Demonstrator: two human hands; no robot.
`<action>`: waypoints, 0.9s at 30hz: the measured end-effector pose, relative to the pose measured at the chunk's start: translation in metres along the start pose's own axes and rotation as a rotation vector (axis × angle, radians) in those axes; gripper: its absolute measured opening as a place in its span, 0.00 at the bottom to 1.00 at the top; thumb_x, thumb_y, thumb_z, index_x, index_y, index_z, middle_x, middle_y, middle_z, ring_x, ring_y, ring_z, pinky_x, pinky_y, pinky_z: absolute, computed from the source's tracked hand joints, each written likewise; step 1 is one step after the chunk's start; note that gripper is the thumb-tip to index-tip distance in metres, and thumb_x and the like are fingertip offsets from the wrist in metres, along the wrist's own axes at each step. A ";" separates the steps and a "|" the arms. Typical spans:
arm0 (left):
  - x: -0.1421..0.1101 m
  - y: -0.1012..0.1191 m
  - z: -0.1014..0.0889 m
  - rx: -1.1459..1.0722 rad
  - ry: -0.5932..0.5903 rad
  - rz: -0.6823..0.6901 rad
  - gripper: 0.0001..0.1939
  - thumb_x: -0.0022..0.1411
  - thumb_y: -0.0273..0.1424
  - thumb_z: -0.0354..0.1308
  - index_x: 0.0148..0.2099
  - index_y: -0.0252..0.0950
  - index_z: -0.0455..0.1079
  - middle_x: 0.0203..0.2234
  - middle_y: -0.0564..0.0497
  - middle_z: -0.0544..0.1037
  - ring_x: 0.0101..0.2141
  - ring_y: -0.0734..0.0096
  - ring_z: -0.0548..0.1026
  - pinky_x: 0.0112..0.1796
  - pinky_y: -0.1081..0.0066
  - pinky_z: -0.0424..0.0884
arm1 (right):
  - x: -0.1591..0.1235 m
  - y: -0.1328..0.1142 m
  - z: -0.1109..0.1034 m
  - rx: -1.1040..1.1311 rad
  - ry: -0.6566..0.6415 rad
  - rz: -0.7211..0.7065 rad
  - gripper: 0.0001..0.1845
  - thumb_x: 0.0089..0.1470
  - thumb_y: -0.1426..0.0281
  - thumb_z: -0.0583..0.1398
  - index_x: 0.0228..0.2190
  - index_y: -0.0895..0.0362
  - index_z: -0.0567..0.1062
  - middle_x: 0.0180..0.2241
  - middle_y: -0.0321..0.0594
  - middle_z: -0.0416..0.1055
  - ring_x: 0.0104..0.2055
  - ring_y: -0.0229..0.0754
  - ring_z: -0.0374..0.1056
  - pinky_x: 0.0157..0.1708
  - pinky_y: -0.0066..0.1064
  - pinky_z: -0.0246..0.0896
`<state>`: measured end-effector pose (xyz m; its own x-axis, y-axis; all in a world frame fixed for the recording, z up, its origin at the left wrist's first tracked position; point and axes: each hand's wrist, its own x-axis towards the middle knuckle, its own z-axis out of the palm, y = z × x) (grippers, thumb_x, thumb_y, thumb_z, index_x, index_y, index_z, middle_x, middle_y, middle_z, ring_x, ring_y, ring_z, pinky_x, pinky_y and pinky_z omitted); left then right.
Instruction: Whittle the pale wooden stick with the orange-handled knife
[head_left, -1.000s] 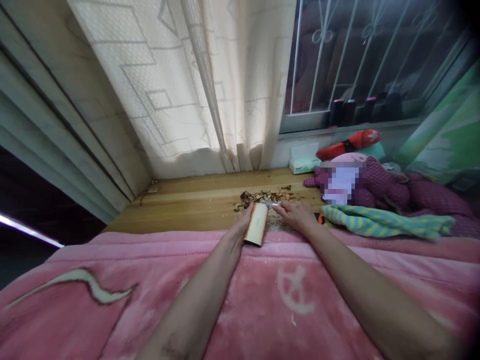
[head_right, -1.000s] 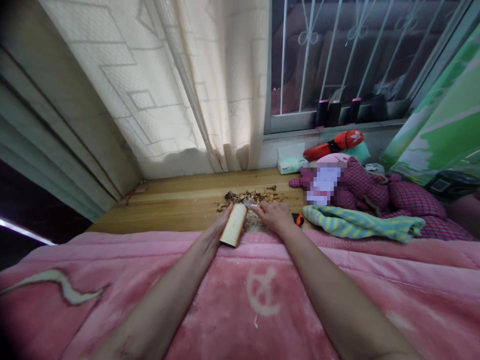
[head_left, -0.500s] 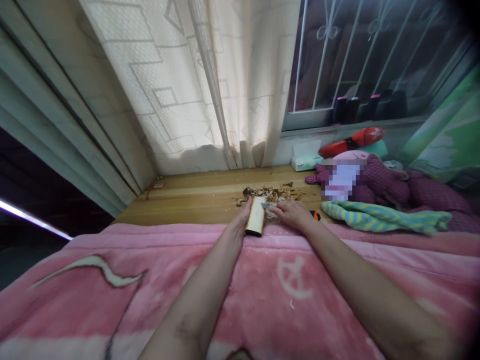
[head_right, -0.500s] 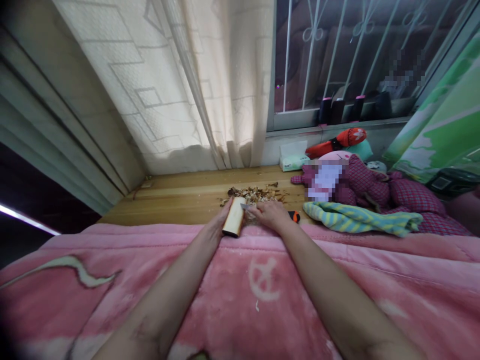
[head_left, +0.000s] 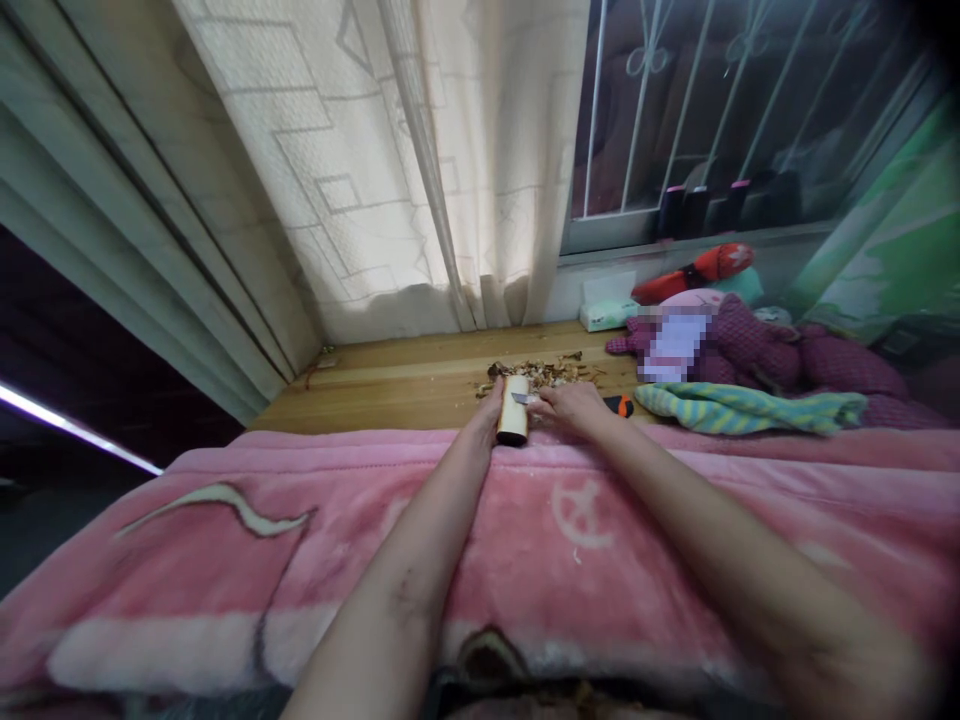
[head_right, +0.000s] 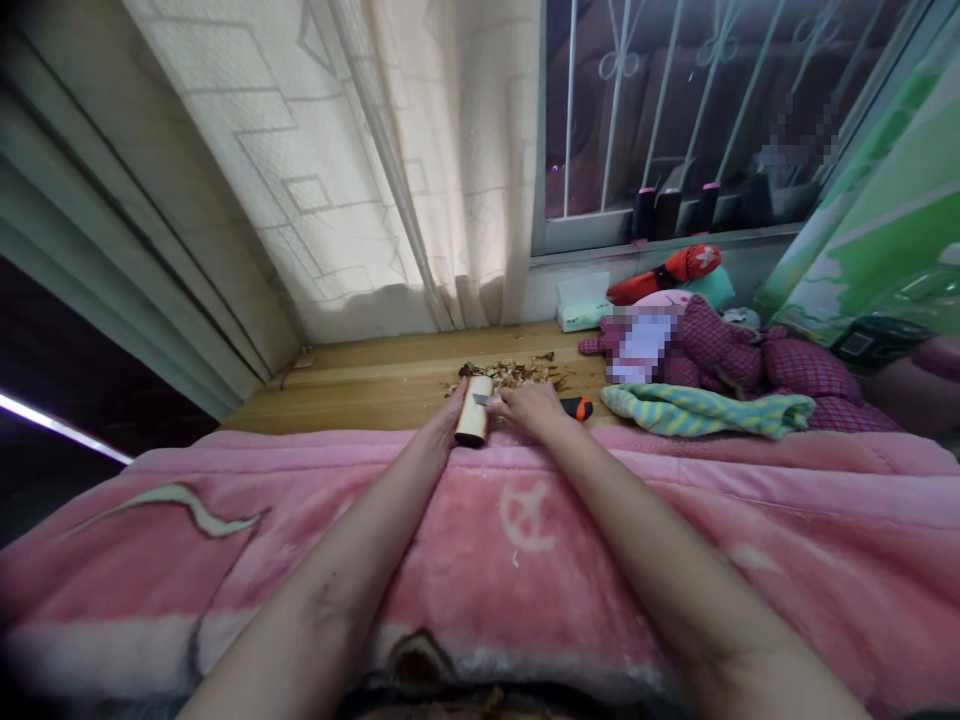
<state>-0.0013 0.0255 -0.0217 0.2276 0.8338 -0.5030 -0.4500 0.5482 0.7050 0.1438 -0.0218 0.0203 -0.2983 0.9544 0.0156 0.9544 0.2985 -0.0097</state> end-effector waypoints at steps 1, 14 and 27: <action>-0.002 0.000 0.001 0.014 -0.002 0.002 0.22 0.58 0.46 0.46 0.35 0.31 0.67 0.14 0.51 0.69 0.13 0.76 0.66 0.17 0.76 0.64 | -0.002 -0.001 -0.001 0.001 0.009 0.021 0.33 0.53 0.47 0.37 0.39 0.53 0.71 0.37 0.46 0.73 0.38 0.46 0.68 0.32 0.31 0.54; -0.037 -0.006 -0.011 -0.220 -0.149 0.115 0.23 0.59 0.46 0.39 0.35 0.31 0.64 0.19 0.47 0.71 0.19 0.71 0.71 0.23 0.70 0.68 | -0.034 0.009 0.029 0.006 0.242 0.226 0.31 0.55 0.49 0.38 0.36 0.54 0.70 0.35 0.43 0.73 0.36 0.44 0.68 0.29 0.29 0.52; -0.050 -0.016 -0.009 -0.208 -0.126 0.140 0.22 0.59 0.46 0.41 0.31 0.32 0.65 0.17 0.49 0.69 0.18 0.73 0.69 0.23 0.72 0.68 | -0.042 0.004 0.031 0.039 0.225 0.199 0.29 0.55 0.49 0.40 0.37 0.54 0.70 0.35 0.42 0.73 0.36 0.42 0.67 0.30 0.29 0.51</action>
<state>-0.0137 -0.0251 -0.0123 0.2506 0.9093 -0.3323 -0.6494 0.4125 0.6388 0.1598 -0.0605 -0.0112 -0.0903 0.9689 0.2306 0.9913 0.1098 -0.0732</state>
